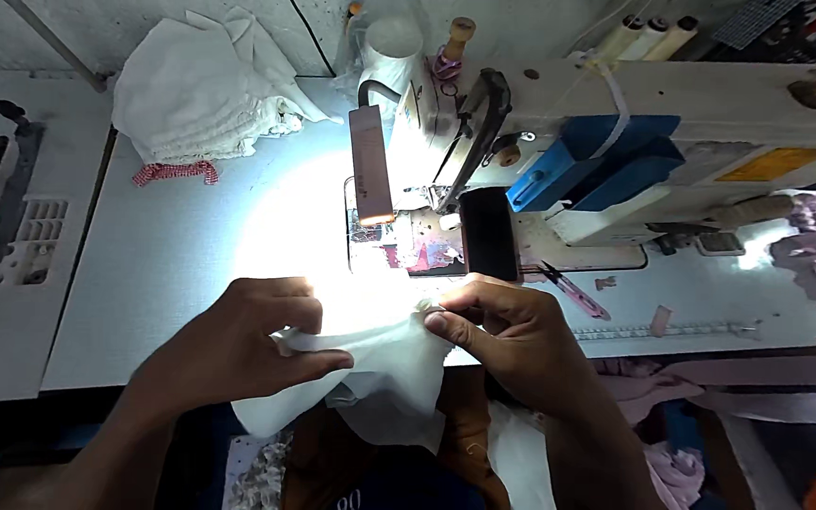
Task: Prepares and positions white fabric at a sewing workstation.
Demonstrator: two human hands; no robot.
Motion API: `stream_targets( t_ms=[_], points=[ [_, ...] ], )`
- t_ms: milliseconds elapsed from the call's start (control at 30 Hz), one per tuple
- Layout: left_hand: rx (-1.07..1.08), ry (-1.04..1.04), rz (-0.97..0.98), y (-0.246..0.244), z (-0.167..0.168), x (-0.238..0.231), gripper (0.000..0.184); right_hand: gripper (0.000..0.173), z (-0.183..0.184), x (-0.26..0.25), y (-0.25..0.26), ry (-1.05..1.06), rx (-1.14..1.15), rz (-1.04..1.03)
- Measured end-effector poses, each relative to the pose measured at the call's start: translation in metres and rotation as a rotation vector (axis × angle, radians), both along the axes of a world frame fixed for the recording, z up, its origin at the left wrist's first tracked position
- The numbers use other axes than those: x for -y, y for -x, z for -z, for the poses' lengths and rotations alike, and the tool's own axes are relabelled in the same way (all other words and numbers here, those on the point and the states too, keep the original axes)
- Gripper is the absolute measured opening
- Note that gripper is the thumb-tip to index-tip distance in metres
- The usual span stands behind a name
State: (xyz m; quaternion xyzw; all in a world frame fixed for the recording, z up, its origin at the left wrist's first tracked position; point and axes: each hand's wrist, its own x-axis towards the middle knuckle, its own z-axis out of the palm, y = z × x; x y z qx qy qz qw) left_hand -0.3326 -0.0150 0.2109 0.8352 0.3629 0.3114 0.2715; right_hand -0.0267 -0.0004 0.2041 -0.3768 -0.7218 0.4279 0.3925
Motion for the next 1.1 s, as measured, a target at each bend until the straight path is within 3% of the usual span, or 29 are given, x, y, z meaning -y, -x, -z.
stream_targets(
  t_ms=[267,433,500,600,633,667,767,833,933,1100],
  points=[
    [-0.121,0.05,-0.007,0.038,-0.026,0.011,0.022,0.016,-0.005,0.007,0.003,0.047,-0.069,-0.094],
    [0.071,0.284,0.385,0.054,-0.07,0.041,0.032,0.016,-0.031,0.029,0.002,0.128,-0.285,-0.511],
    [-0.14,0.223,0.241,0.067,-0.067,0.021,0.031,0.016,-0.014,0.017,0.013,0.084,-0.165,-0.417],
    [-0.805,0.093,-0.261,0.065,-0.05,-0.019,0.029,0.011,0.034,-0.014,0.038,0.203,0.011,-0.111],
    [-0.828,0.057,-0.339,0.052,-0.04,-0.025,0.041,0.011,0.043,-0.02,0.043,0.236,0.03,-0.077],
    [-0.752,0.012,-0.321,0.038,-0.031,-0.028,0.054,0.012,0.048,-0.023,0.046,0.251,0.021,-0.072],
    [-0.384,-0.069,-0.016,-0.009,0.002,-0.039,0.064,0.012,0.055,-0.018,0.048,0.267,-0.055,-0.074],
    [-0.191,-0.016,0.135,-0.029,0.025,-0.051,0.051,0.009,0.057,-0.017,0.044,0.269,-0.079,-0.054],
    [-0.104,0.047,0.13,-0.037,0.045,-0.058,0.027,0.009,0.055,-0.016,0.035,0.281,-0.069,-0.009],
    [-0.103,0.104,0.035,-0.034,0.051,-0.058,0.02,0.011,0.053,-0.014,0.034,0.295,-0.059,0.067]
  ],
)
